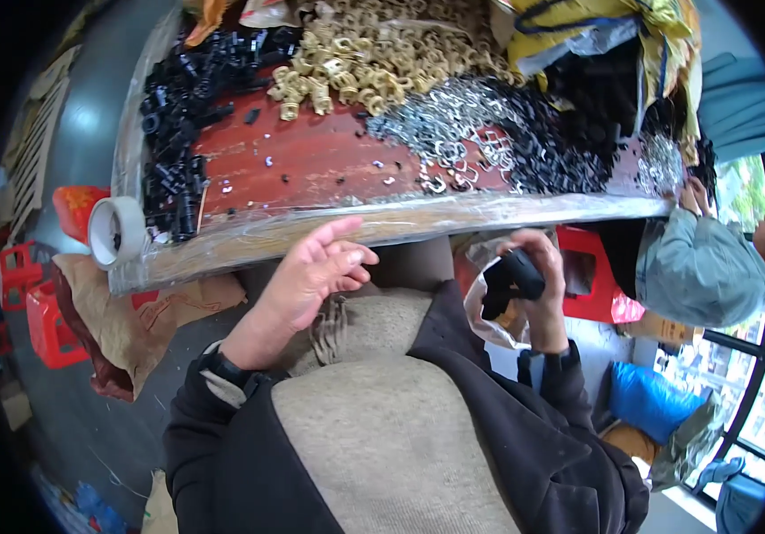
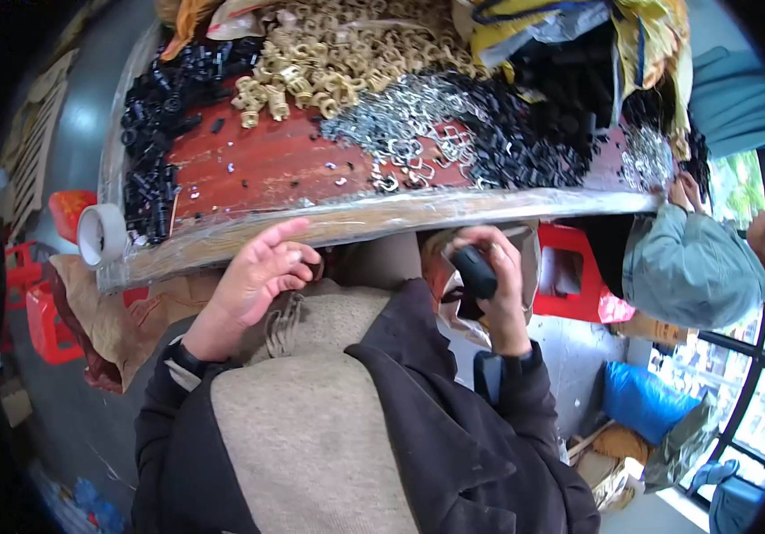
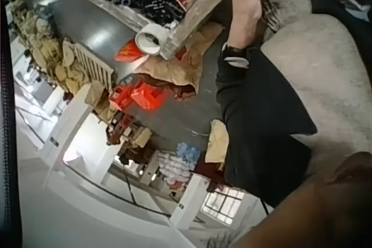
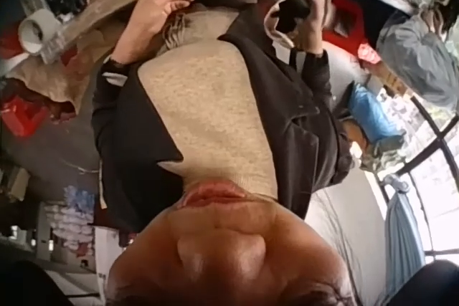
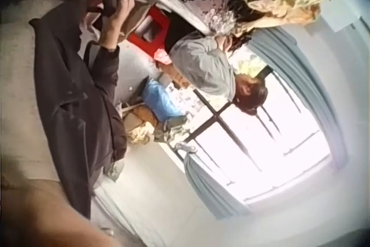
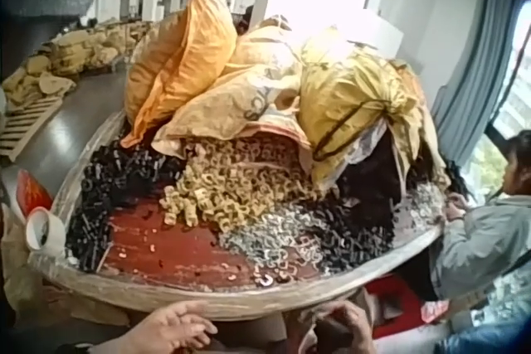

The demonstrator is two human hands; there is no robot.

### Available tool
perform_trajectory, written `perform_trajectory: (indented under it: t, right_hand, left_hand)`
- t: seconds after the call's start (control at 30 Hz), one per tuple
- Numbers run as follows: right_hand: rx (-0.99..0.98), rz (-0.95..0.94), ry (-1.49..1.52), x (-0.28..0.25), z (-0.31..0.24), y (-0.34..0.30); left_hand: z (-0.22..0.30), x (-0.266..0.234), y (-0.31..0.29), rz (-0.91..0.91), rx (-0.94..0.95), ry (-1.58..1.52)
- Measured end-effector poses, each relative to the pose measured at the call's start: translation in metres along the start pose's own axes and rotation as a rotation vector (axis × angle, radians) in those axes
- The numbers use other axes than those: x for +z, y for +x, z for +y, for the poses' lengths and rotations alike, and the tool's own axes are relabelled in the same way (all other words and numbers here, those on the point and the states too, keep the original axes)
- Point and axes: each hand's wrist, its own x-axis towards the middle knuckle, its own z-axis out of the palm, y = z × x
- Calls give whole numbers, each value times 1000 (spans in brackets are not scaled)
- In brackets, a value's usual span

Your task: Assemble small plastic components and metal pins at a factory workstation.

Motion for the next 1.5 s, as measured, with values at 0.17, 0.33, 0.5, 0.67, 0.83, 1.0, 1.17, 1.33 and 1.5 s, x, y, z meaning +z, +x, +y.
perform_trajectory:
  t: [0.17,0.33,0.5,0.67,0.83,1.0,1.17,1.33,1.5]
  right_hand:
    - [-37,-143,310,4,12,12]
    - [-24,-167,472,5,18,10]
    - [-9,-131,414,9,11,2]
    - [13,-261,280,18,14,2]
    - [65,-459,286,62,1,17]
    - [135,-776,367,110,-15,38]
    - [197,-837,532,138,-15,48]
    - [196,-721,606,148,-7,51]
    - [328,-806,791,144,9,55]
  left_hand:
    - [2,-3,-3,59,33,-17]
    - [1,-2,0,70,34,-12]
    - [1,1,5,54,5,-1]
    - [0,4,8,62,32,5]
    - [2,16,12,134,119,45]
    - [11,37,28,120,247,-4]
    - [24,35,37,-64,335,-80]
    - [25,31,38,-8,478,-91]
    - [24,32,29,73,374,24]
